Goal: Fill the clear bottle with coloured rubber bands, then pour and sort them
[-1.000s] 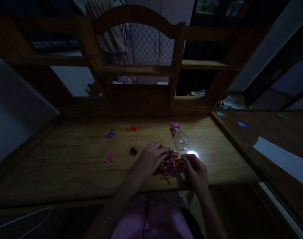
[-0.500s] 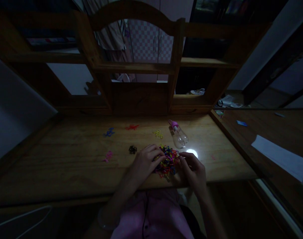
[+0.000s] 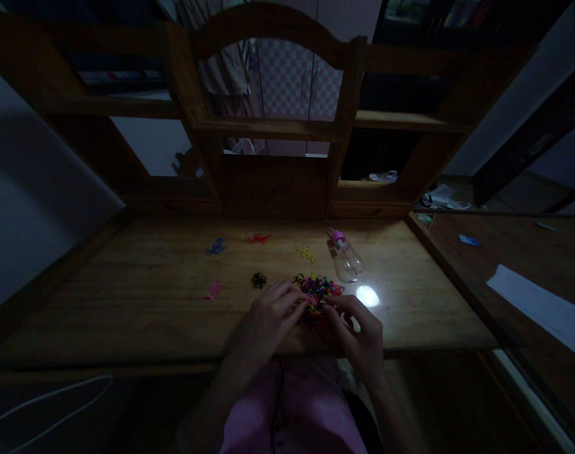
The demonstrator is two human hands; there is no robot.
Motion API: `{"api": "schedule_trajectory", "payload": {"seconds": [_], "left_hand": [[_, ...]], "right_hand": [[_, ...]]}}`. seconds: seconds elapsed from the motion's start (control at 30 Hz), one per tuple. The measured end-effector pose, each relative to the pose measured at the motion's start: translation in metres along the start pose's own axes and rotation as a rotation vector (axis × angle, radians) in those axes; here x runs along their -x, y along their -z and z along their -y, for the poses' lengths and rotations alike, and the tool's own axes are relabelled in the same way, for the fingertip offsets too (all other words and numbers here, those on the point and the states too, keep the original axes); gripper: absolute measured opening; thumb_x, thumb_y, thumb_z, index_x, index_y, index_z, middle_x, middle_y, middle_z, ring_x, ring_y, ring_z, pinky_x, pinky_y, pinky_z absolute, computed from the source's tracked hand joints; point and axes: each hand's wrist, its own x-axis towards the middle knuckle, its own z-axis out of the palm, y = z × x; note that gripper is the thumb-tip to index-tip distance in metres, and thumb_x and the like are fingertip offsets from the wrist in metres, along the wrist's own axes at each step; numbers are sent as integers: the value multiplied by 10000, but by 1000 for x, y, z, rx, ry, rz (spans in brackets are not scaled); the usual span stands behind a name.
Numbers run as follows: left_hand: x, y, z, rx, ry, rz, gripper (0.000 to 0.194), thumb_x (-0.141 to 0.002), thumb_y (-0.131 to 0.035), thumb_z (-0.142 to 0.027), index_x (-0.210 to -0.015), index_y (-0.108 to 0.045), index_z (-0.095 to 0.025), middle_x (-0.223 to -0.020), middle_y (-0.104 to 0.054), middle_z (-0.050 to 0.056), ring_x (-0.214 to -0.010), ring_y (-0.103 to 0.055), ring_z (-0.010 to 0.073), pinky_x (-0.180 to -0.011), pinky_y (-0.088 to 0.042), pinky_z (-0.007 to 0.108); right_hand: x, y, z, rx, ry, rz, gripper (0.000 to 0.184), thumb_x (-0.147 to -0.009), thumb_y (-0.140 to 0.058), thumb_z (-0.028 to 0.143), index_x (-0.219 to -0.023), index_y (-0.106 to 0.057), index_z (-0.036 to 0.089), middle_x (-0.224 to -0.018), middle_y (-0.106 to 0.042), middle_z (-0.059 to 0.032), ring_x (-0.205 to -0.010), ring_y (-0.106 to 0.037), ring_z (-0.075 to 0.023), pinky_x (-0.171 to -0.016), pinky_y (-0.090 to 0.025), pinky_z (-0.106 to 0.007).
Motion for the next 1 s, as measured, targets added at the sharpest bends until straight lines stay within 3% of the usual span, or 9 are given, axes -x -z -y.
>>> {"api": "schedule_trajectory", "payload": {"seconds": [0.27,0.4,0.57,0.8,1.0], "left_hand": [[50,73,90,-421,340,-138,251,-950,-471,-374,-1017,-679,-252,-1067,-646,41,-1000,-611,223,-925,-483,378],[66,88,112,-524,377,-197,260,-938,-481,-395,-1022,-671,-240,-1046,-653,56,-1004,-604,245,-934,-483,394],[49,63,90,-422,321,-253,235,-943,-501,-336,-1082,-653,-223,-1090,-629,56,-1021,-605,224,-936,-488,373],[0,-2,40,-74,74,-38,247,-969,-452,-192,-1124,-642,-220,-1097,-638,39,-1046,-611,168,-969,-487,328],[-25,-30,35,-41,5,48,371,-918,-428,-38,-1201,-611,-192,-1137,-640,66,-1090,-592,184,-997,-478,352]], "right_hand": [[-1,17,-11,102,-15,-4,120,-926,-579,256,-1000,-673,245,-935,-660,-39,-772,-611,-171,-654,-471,-284],[-4,19,-12,136,-2,17,147,-928,-564,245,-1035,-664,244,-971,-652,-53,-777,-603,-173,-692,-486,-296],[-8,15,-10,140,19,-5,169,-930,-541,246,-1029,-678,242,-972,-662,-59,-791,-610,-179,-665,-486,-288],[-13,12,-19,59,-140,-89,179,-923,-568,322,-1002,-699,230,-987,-705,-46,-778,-636,-174,-645,-490,-268],[-12,15,-26,-57,-221,-152,193,-898,-601,343,-985,-704,204,-933,-723,-44,-841,-669,-199,-731,-515,-289]]}}
